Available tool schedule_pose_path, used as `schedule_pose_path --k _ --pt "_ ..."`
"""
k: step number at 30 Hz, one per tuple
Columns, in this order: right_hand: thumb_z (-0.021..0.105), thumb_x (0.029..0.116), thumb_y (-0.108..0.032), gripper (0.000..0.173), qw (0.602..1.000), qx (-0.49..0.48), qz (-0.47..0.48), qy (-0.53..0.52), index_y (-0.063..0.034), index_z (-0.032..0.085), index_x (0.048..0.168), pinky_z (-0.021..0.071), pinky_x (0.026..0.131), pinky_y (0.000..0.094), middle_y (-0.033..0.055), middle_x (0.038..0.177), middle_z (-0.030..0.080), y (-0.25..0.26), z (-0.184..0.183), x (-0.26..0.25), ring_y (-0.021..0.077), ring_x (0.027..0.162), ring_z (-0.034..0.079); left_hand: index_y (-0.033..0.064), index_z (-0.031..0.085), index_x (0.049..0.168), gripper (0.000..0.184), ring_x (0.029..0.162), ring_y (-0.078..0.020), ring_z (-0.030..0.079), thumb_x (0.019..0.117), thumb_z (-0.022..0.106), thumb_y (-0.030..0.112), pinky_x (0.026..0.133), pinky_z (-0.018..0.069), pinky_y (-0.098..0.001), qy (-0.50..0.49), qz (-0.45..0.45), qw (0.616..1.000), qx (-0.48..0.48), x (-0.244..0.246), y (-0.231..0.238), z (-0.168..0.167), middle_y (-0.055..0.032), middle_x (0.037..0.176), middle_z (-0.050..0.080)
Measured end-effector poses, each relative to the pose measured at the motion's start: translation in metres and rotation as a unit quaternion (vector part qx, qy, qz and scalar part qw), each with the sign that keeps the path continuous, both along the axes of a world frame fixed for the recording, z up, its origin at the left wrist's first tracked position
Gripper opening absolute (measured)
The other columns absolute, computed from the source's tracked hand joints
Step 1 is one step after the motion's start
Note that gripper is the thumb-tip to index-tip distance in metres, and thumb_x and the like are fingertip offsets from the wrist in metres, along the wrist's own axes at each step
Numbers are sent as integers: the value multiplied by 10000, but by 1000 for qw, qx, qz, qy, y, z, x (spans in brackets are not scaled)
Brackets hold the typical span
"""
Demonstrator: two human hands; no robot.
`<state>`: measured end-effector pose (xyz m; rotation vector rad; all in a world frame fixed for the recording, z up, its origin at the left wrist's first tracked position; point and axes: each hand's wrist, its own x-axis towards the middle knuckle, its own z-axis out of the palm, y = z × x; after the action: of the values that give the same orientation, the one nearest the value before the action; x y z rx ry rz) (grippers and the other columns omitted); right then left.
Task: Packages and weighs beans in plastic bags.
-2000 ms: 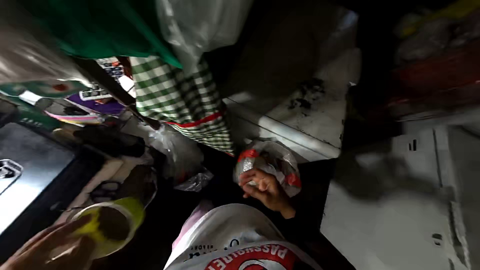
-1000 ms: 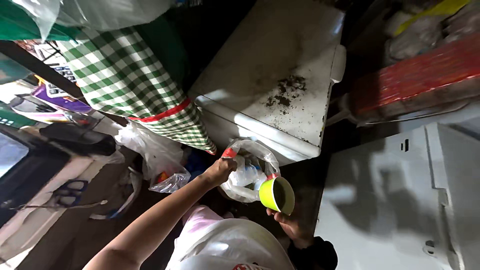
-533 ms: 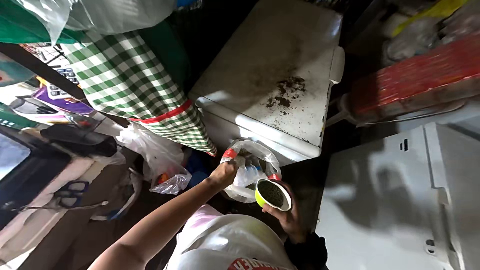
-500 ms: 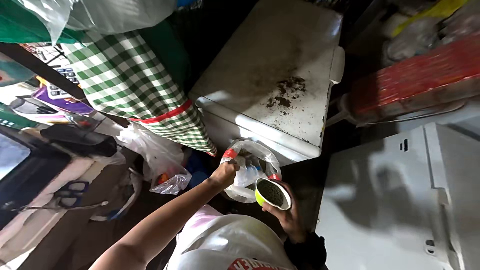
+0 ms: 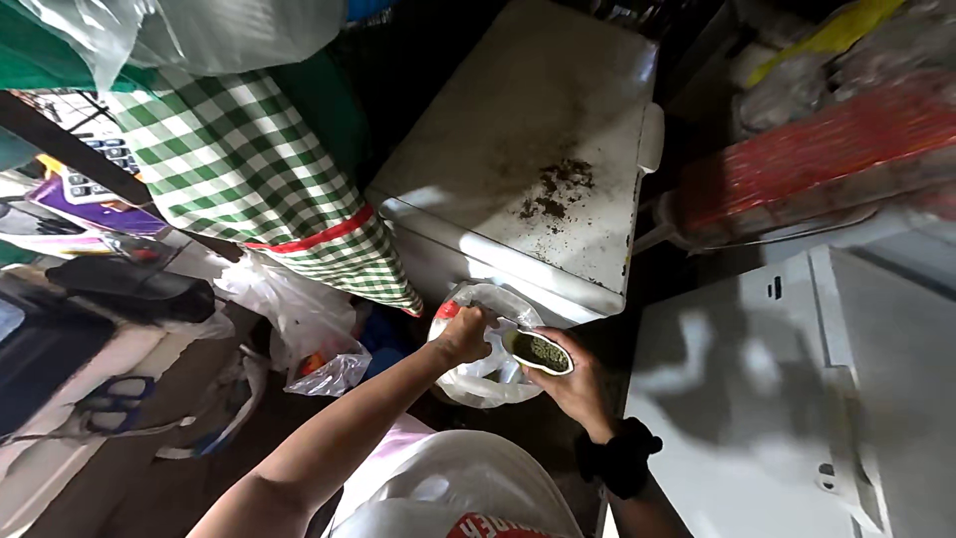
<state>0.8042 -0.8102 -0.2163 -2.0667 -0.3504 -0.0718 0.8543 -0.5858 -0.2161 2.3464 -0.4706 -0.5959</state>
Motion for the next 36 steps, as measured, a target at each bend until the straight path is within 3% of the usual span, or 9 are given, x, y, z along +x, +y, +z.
schedule_pose_path --k 11,15,25,36 --pt "865 668 -181 568 996 -75 22 54 -29 718 1195 551 973 322 103 1147 723 7 8 30 149 1079 679 -46 658 1280 443 1064 -327 687 846 704 29 979 535 -446 -17 101 994 -42 -16 -10 -2 -232 1298 640" --pt "855 670 -139 551 986 -151 31 68 -7 722 1188 536 983 414 160 1153 716 14 16 32 244 1099 676 -55 651 1284 440 1053 -320 688 852 694 18 972 537 -438 -16 102 994 -45 -16 -10 -1 -228 1297 639" --pt "792 718 -92 550 927 -338 101 129 -68 692 1258 458 1056 475 171 1253 651 40 45 50 325 1221 585 -59 665 1262 436 1033 -327 693 835 702 23 961 543 -441 -25 94 994 -48 -11 -15 -3 -235 1254 654" --pt "782 745 -47 590 878 -431 146 151 -84 653 1319 444 1069 509 188 1377 568 63 56 65 371 1295 523 -70 666 1245 437 1105 -357 673 836 727 71 1011 512 -482 -16 109 993 -42 -9 -9 1 -249 1254 656"
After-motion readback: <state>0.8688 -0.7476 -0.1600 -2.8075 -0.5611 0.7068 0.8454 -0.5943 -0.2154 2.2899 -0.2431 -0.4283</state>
